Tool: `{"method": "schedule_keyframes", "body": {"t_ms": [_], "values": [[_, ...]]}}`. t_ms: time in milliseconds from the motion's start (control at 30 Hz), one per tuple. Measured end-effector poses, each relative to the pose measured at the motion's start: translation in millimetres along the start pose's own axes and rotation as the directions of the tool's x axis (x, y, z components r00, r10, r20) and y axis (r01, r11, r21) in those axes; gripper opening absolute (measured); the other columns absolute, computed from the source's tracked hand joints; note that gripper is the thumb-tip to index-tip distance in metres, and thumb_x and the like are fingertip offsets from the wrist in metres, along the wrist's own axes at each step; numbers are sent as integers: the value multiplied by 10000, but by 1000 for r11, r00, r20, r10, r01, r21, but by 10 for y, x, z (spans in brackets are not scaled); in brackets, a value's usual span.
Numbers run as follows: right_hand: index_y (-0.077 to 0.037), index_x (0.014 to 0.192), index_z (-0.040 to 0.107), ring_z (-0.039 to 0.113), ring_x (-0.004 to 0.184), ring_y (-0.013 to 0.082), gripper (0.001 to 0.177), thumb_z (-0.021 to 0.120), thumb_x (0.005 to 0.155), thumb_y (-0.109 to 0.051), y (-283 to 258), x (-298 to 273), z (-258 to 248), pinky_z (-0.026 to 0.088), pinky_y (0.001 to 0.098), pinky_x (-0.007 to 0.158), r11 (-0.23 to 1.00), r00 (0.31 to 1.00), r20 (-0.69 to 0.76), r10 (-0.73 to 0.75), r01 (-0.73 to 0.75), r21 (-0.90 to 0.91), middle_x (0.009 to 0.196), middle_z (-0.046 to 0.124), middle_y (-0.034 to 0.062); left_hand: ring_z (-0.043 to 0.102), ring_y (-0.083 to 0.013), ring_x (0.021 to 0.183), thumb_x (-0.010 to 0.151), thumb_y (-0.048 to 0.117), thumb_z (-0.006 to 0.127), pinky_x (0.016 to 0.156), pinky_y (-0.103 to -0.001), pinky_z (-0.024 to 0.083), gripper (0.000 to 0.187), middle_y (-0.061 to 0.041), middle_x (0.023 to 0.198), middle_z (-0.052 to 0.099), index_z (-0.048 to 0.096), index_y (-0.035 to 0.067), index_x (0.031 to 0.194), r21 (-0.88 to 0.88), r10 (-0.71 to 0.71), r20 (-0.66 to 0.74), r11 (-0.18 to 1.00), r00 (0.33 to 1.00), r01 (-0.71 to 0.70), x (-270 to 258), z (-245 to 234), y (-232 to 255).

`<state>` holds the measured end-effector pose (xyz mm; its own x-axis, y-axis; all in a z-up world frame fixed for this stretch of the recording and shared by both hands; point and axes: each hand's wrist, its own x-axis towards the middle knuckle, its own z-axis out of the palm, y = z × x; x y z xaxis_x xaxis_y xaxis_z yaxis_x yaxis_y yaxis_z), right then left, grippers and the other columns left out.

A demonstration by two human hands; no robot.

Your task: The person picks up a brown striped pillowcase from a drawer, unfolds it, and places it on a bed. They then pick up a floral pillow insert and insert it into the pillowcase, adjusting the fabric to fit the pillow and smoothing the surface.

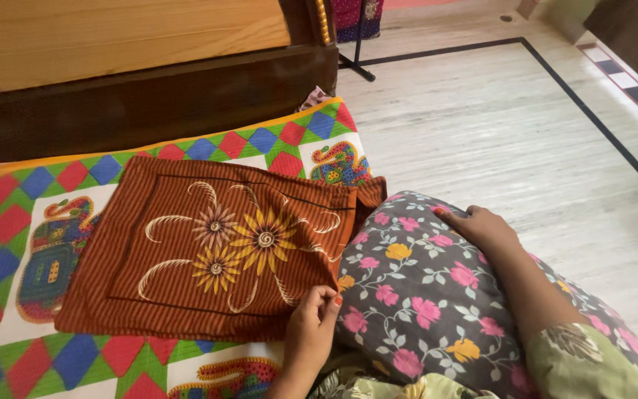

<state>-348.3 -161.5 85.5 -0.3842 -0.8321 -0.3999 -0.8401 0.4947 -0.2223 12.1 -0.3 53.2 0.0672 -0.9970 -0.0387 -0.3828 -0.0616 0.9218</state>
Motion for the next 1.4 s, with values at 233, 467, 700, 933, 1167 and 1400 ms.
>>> {"method": "schedule_keyframes", "body": {"t_ms": [233, 467, 700, 933, 1167, 1400], "values": [[-46, 1343, 684, 673, 1218, 396, 988, 546, 779, -846, 54, 17, 11, 527, 479, 1025, 1000, 999, -18, -29, 29, 7, 1258, 721, 252, 514, -81, 684, 961, 242, 691, 633, -269, 459, 199, 8, 725, 576, 657, 48, 991, -266, -62, -49, 963, 997, 47, 61, -20, -385], [-65, 1331, 682, 694, 1162, 393, 953, 558, 785, -835, -97, -148, -61, 546, 479, 984, 993, 992, -46, -115, 113, -46, 1199, 737, 241, 525, -75, 654, 963, 258, 673, 604, -264, 452, 200, 20, 709, 584, 659, 60, 987, -237, -108, -36, 967, 994, 96, 87, -118, -306], [-111, 1132, 775, 740, 979, 376, 789, 607, 773, -793, -491, -725, -371, 583, 476, 858, 974, 970, -118, -214, 202, -106, 991, 782, 190, 541, -82, 634, 956, 273, 661, 600, -273, 458, 199, 21, 682, 596, 661, 75, 979, -139, -105, -44, 985, 993, 98, 28, -190, -263], [-137, 1097, 776, 734, 952, 381, 764, 609, 763, -804, -837, -955, -491, 576, 479, 834, 943, 941, -125, -314, 293, -157, 959, 778, 182, 474, -119, 567, 921, 326, 718, 529, -315, 431, 285, -20, 609, 524, 660, 48, 897, -69, -189, -103, 981, 976, 183, -141, -354, -283], [-153, 1227, 699, 736, 990, 361, 755, 528, 849, -783, -896, -728, -154, 575, 474, 851, 926, 953, -44, -301, 280, -254, 1021, 774, 173, 605, -189, 552, 805, 485, 767, 531, -380, 479, 465, -31, 605, 565, 624, 132, 1073, 272, -171, -44, 946, 984, 177, 7, -548, 209], [-196, 1304, 657, 735, 991, 353, 750, 507, 847, -772, -882, -684, -60, 574, 472, 838, 927, 947, -81, -311, 283, -246, 1017, 771, 157, 704, -255, 723, 881, 380, 718, 643, -411, 544, 286, -58, 768, 708, 690, 146, 1043, 262, 58, -48, 964, 997, -43, 985, -393, 370]]}}
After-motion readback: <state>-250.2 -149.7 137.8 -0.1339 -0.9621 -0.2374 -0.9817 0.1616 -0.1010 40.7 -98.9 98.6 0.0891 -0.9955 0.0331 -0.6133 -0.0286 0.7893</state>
